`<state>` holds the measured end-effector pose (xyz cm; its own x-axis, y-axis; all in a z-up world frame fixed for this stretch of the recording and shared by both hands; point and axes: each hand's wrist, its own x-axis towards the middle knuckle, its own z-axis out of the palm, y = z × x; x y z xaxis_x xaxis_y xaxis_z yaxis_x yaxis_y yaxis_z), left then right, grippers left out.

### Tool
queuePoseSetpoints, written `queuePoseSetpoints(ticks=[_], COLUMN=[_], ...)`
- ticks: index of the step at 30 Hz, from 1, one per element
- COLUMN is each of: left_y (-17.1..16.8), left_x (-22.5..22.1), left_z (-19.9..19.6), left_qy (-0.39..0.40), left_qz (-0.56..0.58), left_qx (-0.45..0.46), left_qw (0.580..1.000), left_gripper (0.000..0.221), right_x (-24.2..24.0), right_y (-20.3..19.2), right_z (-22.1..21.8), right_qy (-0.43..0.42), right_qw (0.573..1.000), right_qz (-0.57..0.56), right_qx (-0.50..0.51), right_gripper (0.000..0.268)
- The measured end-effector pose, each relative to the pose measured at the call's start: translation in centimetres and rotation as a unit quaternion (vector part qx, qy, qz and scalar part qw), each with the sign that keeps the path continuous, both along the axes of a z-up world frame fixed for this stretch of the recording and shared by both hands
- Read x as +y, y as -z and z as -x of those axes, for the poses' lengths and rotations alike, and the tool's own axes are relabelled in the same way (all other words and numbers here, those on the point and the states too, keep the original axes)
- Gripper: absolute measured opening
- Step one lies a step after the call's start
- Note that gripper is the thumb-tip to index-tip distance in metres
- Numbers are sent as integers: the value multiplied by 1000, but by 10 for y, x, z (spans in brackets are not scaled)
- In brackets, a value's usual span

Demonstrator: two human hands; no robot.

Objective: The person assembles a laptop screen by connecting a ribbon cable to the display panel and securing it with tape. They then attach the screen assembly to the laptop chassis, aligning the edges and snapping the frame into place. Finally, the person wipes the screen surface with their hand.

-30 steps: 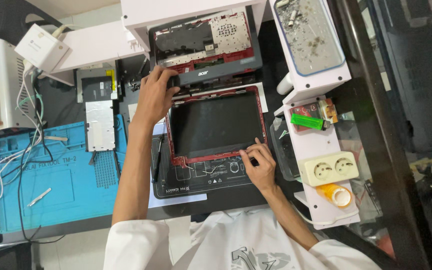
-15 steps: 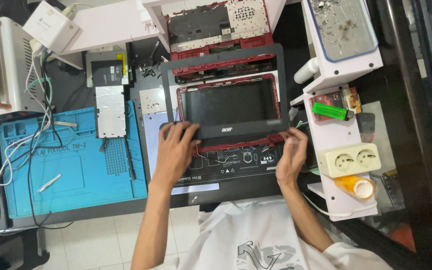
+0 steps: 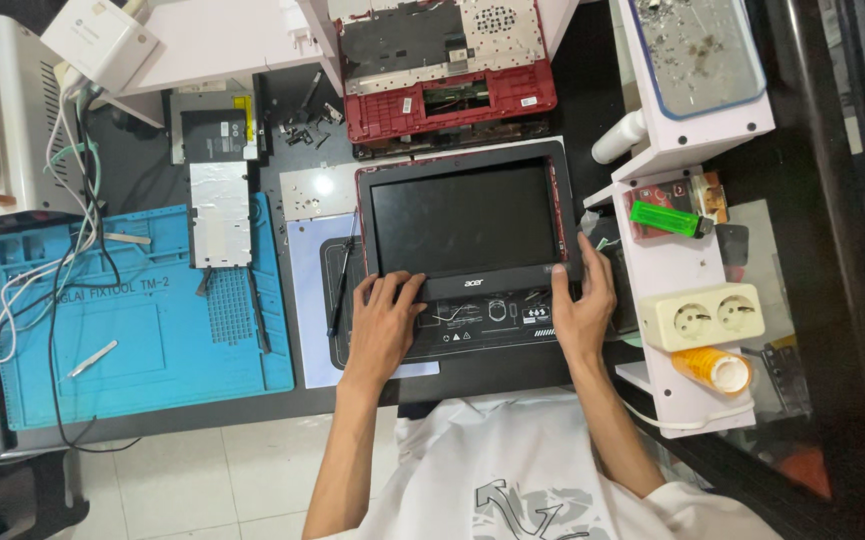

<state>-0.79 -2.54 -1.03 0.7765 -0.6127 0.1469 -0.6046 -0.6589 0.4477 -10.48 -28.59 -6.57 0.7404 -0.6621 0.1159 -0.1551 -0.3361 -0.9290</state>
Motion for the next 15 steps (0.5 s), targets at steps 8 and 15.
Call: queuePoseSetpoints(ticks=[8, 15], left_y=[-4, -6], left_x=[-5, -5], left_z=[-5, -4], left_qy=[-2, -7], left_qz=[-9, -9], left_qx=[-8, -9], left_qw=[1000, 1000], left_gripper=[39, 40], right_x=[-9, -9], right_y=[-2, -5], right_z=[-9, -9], right_qy=[-27, -38], right_qw=[997, 991], right_qz=[76, 119], right_qx=[23, 41], right_gripper=[50, 47])
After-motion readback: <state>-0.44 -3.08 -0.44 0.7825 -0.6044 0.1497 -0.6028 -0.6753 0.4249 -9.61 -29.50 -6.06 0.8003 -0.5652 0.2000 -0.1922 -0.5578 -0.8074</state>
